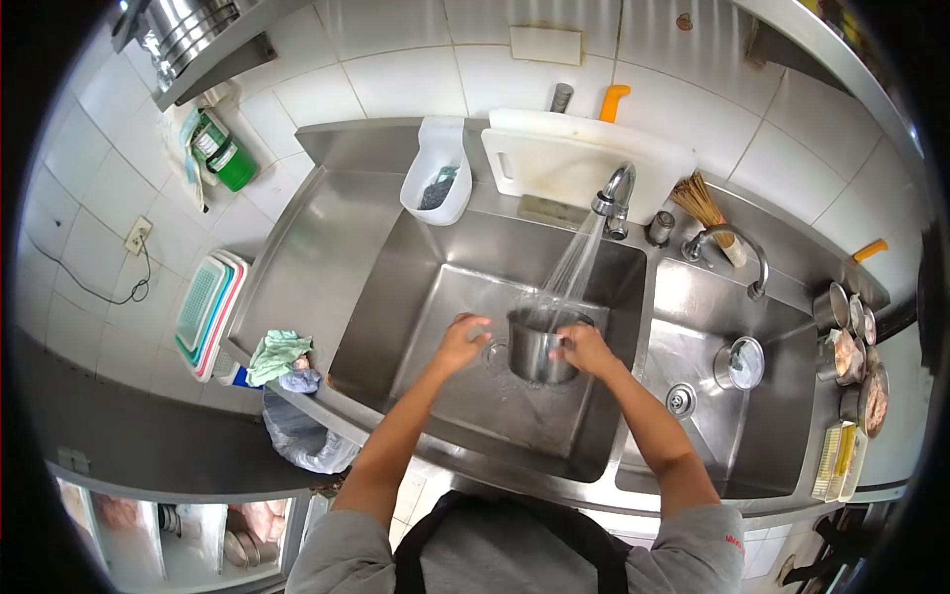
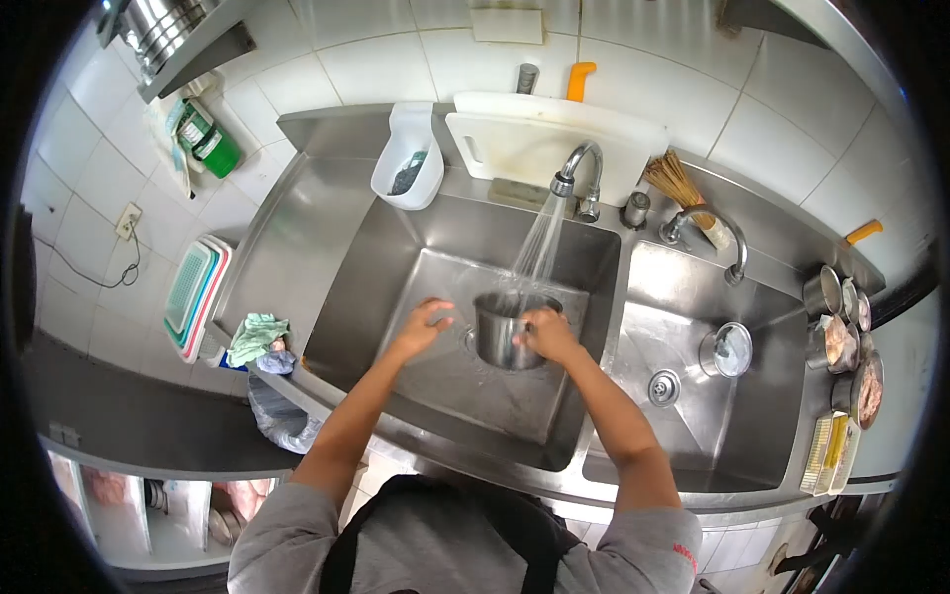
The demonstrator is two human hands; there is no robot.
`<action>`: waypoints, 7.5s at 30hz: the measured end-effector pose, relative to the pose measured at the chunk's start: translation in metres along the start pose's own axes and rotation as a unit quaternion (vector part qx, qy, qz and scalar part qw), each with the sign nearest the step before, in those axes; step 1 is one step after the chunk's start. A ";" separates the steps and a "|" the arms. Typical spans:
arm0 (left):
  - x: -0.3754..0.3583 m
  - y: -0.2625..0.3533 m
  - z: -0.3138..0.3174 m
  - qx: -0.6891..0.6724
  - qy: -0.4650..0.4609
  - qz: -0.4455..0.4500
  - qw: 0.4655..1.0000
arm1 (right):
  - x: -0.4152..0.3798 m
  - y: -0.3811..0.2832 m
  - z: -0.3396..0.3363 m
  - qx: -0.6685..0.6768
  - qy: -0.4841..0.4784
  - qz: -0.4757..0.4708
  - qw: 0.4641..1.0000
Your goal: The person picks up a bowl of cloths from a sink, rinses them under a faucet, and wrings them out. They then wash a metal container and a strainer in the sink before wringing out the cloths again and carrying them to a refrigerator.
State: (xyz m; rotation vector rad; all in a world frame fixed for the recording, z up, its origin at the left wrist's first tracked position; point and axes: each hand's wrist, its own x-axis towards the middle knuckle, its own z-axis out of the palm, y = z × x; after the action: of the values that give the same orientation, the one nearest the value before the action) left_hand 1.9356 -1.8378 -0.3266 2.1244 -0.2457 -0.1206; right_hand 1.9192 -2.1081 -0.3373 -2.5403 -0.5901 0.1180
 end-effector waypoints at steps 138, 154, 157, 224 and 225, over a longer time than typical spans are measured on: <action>-0.093 0.281 -0.109 -0.428 -0.277 0.333 0.794 | 0.138 0.119 -0.055 0.106 0.482 0.401 0.772; -0.108 0.106 -0.063 0.485 -0.249 0.156 0.823 | 0.135 0.246 -0.029 0.963 0.149 0.127 0.185; -0.127 0.038 -0.101 0.220 -0.088 0.016 0.971 | 0.130 0.231 -0.043 0.960 0.129 0.151 0.200; -0.240 -0.031 -0.269 -0.751 0.319 0.189 0.546 | 0.110 -0.247 0.063 0.474 -0.017 0.164 0.865; -0.251 -0.024 -0.257 -0.762 0.315 0.175 0.538 | 0.107 -0.266 0.053 0.495 -0.024 0.111 0.861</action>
State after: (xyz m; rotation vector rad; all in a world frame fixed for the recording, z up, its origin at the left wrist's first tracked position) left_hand 1.7409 -1.5577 -0.2117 0.2057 -0.0358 0.5150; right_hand 1.9023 -1.8326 -0.2434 -1.5752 -0.1533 0.4423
